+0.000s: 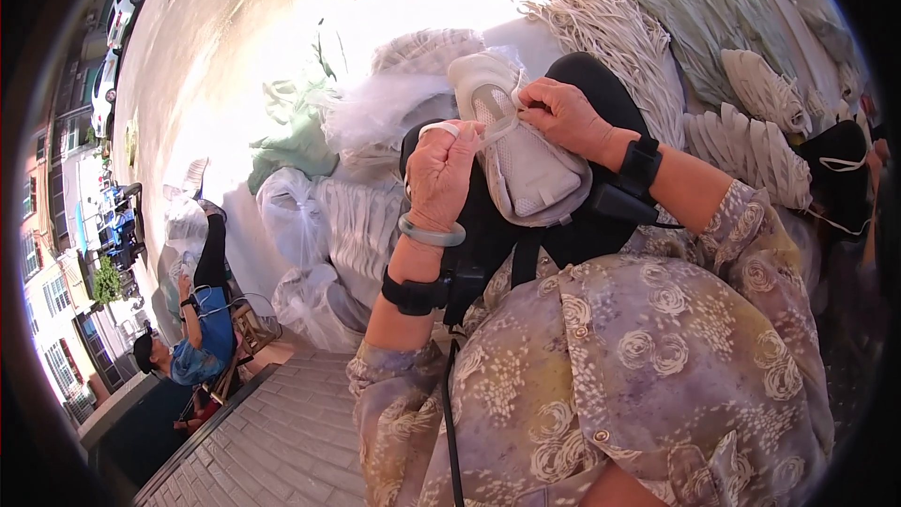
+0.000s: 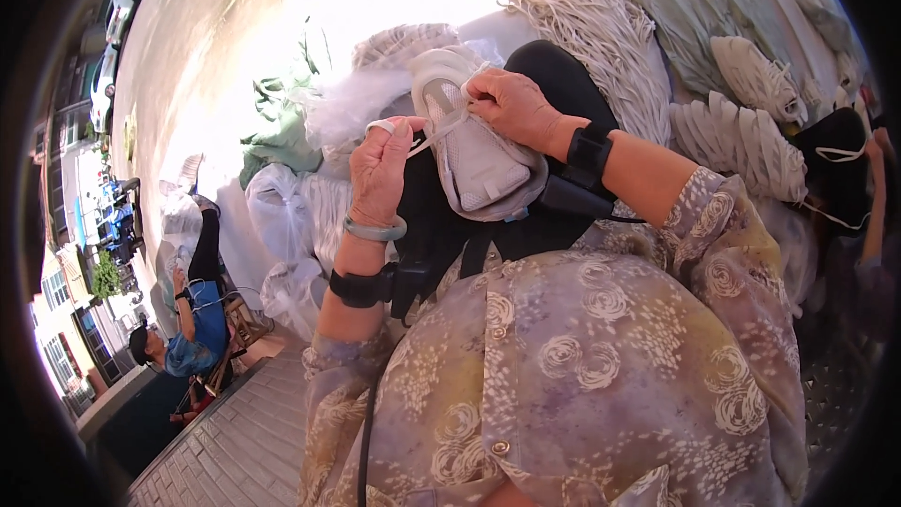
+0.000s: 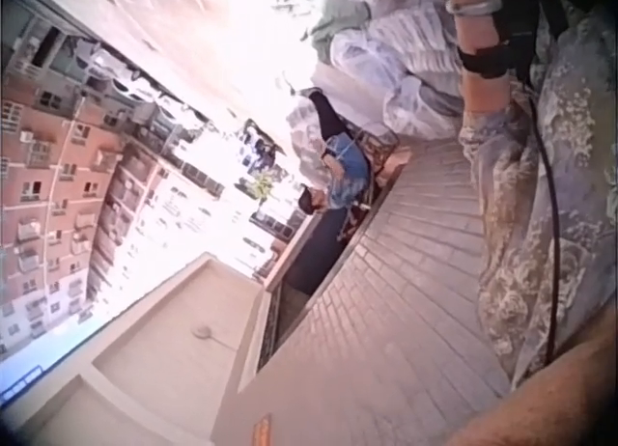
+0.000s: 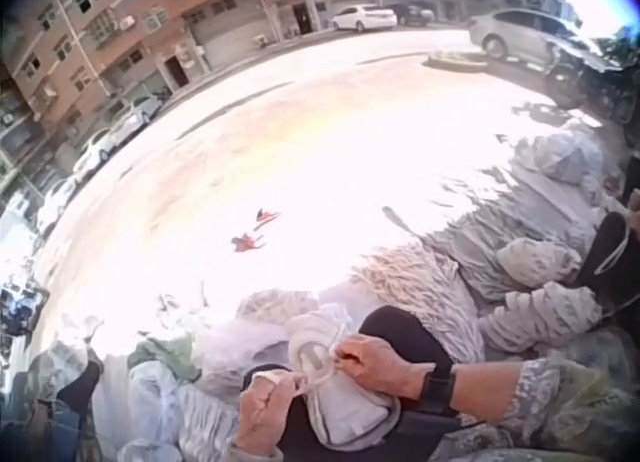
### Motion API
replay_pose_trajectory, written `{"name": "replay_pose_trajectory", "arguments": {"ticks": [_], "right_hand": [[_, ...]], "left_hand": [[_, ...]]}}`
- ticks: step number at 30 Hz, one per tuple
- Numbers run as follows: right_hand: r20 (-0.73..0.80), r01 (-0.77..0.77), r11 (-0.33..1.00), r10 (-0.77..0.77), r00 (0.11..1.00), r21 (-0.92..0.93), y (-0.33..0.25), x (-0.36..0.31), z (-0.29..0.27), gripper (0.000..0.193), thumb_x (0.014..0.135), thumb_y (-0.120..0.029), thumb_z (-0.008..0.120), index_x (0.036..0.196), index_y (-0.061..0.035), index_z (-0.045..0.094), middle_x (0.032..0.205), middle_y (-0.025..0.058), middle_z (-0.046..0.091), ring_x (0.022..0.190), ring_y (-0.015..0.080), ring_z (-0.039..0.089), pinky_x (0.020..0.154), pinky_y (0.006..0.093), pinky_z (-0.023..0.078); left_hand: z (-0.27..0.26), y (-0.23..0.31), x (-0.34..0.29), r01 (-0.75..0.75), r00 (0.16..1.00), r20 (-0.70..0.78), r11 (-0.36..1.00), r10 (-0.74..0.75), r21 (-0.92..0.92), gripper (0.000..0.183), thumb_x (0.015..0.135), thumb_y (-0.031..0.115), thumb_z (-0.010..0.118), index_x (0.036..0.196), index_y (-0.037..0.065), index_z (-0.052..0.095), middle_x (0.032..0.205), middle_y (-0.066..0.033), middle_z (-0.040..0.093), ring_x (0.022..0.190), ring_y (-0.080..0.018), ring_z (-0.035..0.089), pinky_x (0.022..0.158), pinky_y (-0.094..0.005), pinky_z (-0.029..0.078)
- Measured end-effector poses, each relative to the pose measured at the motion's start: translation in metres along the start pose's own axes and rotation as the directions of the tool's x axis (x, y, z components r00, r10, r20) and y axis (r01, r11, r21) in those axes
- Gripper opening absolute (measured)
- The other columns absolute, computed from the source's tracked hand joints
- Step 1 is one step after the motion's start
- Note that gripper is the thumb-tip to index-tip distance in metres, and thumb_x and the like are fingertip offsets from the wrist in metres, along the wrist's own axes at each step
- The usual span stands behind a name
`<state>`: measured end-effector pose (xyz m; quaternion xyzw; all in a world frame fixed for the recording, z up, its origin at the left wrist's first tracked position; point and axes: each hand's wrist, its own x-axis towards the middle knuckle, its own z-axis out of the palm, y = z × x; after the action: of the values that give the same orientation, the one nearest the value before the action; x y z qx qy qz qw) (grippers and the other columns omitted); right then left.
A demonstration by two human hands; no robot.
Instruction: Thread laces through the eyelets of a shoe.
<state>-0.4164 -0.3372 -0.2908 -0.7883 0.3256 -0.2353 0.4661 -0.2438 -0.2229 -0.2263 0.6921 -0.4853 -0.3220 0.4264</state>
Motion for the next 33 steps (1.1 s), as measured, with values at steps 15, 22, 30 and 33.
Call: {"name": "replay_pose_trajectory", "arguments": {"ticks": [15, 22, 30, 33], "right_hand": [[0.121, 0.158, 0.935, -0.126, 0.985, -0.317, -0.012, 0.012, -0.008, 0.011, 0.080, -0.011, 0.055, 0.082, -0.0020, 0.061, 0.083, 0.0119, 0.061, 0.080, 0.0301, 0.058, 0.072, 0.0365, 0.046], [0.131, 0.100, 0.939, -0.059, 0.990, -0.330, -0.012, 0.006, -0.002, 0.012, 0.081, -0.014, 0.054, 0.082, -0.0029, 0.058, 0.083, 0.0135, 0.060, 0.082, 0.0307, 0.058, 0.072, 0.0386, 0.046], [0.061, -0.134, 0.958, 0.154, 0.986, -0.255, -0.023, 0.000, -0.013, 0.012, 0.079, -0.015, 0.059, 0.084, -0.0046, 0.059, 0.078, 0.0108, 0.058, 0.074, 0.0277, 0.058, 0.065, 0.0373, 0.045], [0.022, -0.006, 0.967, 0.012, 1.000, -0.254, -0.026, -0.002, -0.014, 0.014, 0.077, -0.016, 0.062, 0.086, -0.0069, 0.060, 0.077, 0.0089, 0.056, 0.075, 0.0262, 0.056, 0.067, 0.0368, 0.043]], "left_hand": [[-0.003, -0.023, -0.019, 0.350, 0.902, 0.024, 0.697, -0.432, -0.626, 0.016, 0.090, 0.021, 0.057, 0.083, 0.008, 0.054, 0.060, 0.0012, 0.050, 0.045, -0.0060, 0.042, 0.041, -0.0195, 0.033], [-0.001, -0.027, -0.018, 0.409, 0.901, 0.111, 0.737, -0.419, -0.538, 0.013, 0.085, 0.016, 0.062, 0.083, 0.008, 0.052, 0.065, -0.0020, 0.058, 0.046, -0.0057, 0.051, 0.040, -0.0171, 0.037], [0.006, -0.027, -0.018, 0.431, 0.901, 0.144, 0.801, -0.410, -0.417, 0.008, 0.084, 0.012, 0.060, 0.087, 0.005, 0.059, 0.065, -0.0007, 0.059, 0.046, -0.0039, 0.051, 0.040, -0.0153, 0.037], [0.010, -0.030, -0.016, 0.418, 0.908, 0.172, 0.803, -0.382, -0.425, 0.007, 0.084, 0.011, 0.060, 0.087, 0.005, 0.059, 0.065, -0.0002, 0.059, 0.047, -0.0035, 0.050, 0.040, -0.0154, 0.037]]}}
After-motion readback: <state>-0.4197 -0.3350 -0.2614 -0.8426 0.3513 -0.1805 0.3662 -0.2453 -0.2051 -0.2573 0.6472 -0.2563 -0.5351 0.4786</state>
